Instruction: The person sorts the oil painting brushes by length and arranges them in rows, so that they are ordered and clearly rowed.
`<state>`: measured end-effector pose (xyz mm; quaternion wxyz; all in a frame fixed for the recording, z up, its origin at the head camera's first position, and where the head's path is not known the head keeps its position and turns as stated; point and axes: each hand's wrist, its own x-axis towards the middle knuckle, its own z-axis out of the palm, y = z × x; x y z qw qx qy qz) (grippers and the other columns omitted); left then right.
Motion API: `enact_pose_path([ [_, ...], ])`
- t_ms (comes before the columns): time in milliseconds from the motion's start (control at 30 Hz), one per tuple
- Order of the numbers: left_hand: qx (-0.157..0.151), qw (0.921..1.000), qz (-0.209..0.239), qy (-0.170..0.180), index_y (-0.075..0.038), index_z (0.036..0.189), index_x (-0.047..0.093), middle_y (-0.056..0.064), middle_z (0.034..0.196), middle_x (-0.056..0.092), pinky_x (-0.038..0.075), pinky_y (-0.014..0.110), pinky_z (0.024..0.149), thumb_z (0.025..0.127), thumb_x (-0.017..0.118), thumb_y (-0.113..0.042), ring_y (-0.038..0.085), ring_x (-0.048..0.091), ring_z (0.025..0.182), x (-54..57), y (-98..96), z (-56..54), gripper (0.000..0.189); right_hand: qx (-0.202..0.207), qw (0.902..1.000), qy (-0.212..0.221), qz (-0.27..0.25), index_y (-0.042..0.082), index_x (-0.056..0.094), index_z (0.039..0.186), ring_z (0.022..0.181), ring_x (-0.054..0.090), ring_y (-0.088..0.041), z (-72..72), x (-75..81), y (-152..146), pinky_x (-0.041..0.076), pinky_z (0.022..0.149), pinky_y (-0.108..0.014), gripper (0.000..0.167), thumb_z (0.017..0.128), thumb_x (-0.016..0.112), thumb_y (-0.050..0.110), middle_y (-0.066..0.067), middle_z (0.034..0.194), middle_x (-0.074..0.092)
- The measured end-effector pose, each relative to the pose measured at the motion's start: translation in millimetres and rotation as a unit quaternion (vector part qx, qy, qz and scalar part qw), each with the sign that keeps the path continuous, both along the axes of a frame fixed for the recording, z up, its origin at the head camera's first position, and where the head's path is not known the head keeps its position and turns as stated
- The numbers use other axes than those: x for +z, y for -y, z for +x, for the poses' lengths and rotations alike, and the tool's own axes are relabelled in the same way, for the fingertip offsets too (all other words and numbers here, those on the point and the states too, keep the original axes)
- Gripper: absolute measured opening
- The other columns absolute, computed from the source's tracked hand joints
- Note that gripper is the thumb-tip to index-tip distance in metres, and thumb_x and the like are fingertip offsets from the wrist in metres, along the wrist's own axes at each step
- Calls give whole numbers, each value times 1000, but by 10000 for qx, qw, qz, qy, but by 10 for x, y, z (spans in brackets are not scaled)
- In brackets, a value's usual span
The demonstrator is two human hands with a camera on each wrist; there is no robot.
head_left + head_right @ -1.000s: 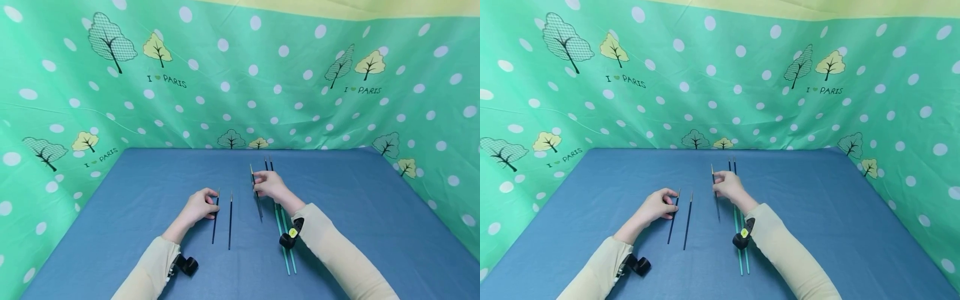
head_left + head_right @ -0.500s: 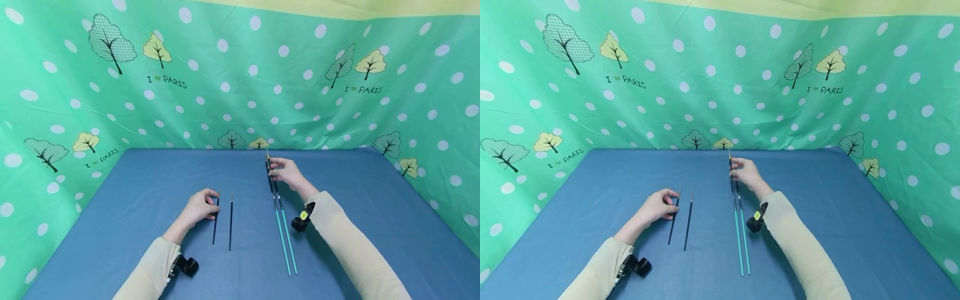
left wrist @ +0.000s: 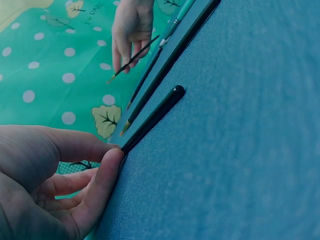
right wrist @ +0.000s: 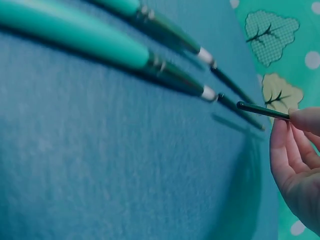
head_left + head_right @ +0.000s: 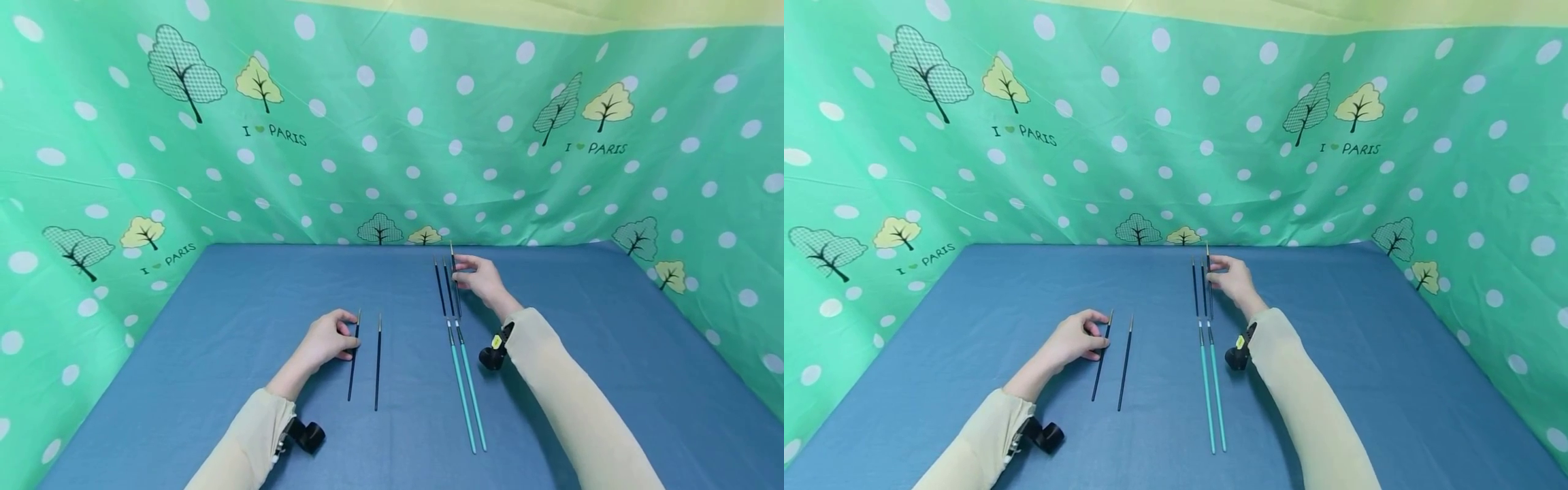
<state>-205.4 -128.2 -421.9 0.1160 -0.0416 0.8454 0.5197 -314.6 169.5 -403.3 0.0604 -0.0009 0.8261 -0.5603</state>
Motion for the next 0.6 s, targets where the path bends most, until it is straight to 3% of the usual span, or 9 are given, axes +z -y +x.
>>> enact_pose_path([
  [600,-12,10000,59,-32,-5,114,56,9,80,48,56,28,51,76,68,0,17,56,55,4,-10,-1,39,-219,9946,94,1010,7,50,129,96,63,-27,-79,-116,-61,56,78,-31,43,87,60,10,-14,117,57],
])
